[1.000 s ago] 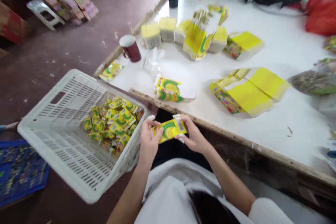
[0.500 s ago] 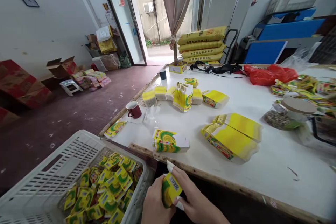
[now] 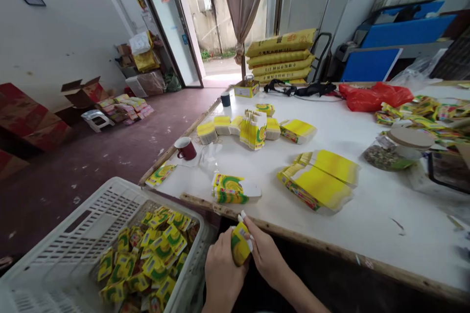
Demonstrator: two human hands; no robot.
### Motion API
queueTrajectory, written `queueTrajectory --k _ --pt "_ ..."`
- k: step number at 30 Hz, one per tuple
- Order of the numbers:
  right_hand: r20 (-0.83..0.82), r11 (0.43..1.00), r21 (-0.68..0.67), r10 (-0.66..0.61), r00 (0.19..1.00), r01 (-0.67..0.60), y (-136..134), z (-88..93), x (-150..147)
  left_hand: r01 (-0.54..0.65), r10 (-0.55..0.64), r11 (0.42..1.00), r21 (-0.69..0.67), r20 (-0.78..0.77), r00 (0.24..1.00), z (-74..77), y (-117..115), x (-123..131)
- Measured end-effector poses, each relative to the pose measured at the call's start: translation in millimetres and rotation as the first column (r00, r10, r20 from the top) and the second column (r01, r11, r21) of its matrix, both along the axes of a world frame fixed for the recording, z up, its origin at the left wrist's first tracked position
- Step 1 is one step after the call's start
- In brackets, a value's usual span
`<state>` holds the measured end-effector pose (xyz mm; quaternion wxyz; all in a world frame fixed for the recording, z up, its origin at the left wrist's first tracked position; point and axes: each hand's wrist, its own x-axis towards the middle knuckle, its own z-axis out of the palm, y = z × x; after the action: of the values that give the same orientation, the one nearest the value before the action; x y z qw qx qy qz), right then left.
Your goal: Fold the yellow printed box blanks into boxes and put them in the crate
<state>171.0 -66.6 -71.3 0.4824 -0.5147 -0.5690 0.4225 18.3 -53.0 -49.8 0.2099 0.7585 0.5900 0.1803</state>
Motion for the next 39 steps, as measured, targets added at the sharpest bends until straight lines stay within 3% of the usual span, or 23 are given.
queueTrajectory --k 2,6,9,11,13,16,19,22,27,31,34,36,37,39 --pt "0.015 0.999 0.025 -0.025 1.000 0.024 0.3 0.8 -1.1 -0.006 0.006 1.000 -0.010 -0.013 1.000 7.4 -0.5 1.4" --pt "-0.093 0.996 -0.017 0.086 0.992 -0.088 0.1 3.3 2.2 -0.036 0.038 0.998 -0.044 0.038 0.999 13.3 -0.7 4.1" --pt "-0.050 1.000 -0.027 -0.006 0.999 0.005 0.2 3.3 -3.1 -0.080 0.085 0.995 -0.057 0.079 0.993 12.1 -1.1 5.0" --pt "-0.031 0.999 -0.038 -0.031 0.999 0.030 2.3 4.4 -8.8 -0.116 0.132 0.986 -0.118 0.141 0.981 12.1 0.1 3.9" --pt "-0.100 0.998 -0.044 0.046 0.994 -0.051 6.7 7.3 -11.4 -0.120 0.182 0.967 -0.227 0.280 0.942 13.3 3.7 1.2" --pt "-0.256 0.985 -0.022 0.158 0.954 -0.169 14.2 13.3 -5.5 -0.031 0.250 0.923 -0.383 0.539 0.805 16.9 12.3 -3.4" --pt "-0.243 0.994 -0.028 0.099 0.965 -0.109 19.8 19.2 7.6 0.047 0.309 0.875 -0.481 0.631 0.712 20.2 19.2 -5.0" --pt "-0.183 0.997 0.009 0.071 0.981 -0.071 25.3 25.7 17.9 0.115 0.312 0.845 -0.522 0.657 0.687 20.8 21.2 -3.0" --pt "-0.050 0.970 0.155 0.197 0.979 -0.188 35.7 33.7 13.8 0.230 0.259 0.830 -0.509 0.716 0.648 14.7 19.3 3.3" --pt "-0.011 0.961 0.194 0.202 0.979 -0.196 35.1 30.1 1.5 0.230 0.249 0.824 -0.518 0.695 0.674 9.2 16.5 0.2" --pt "0.009 0.965 0.190 0.184 0.983 -0.183 33.4 27.9 1.7 0.100 0.266 0.850 -0.516 0.587 0.765 8.7 18.4 -21.3" --pt "0.069 0.979 0.180 0.086 0.994 -0.097 38.4 30.7 9.3 -0.112 0.340 0.885 -0.452 0.463 0.819 8.9 23.8 -47.3" --pt "0.126 0.984 0.172 0.013 0.992 -0.035 43.8 33.5 14.5 -0.259 0.406 0.891 -0.372 0.400 0.822 8.6 27.5 -62.3" --pt "0.277 0.983 0.154 -0.136 0.951 0.095 60.1 40.5 25.2 -0.545 0.546 0.832 -0.101 0.322 0.774 7.0 35.0 -90.9"
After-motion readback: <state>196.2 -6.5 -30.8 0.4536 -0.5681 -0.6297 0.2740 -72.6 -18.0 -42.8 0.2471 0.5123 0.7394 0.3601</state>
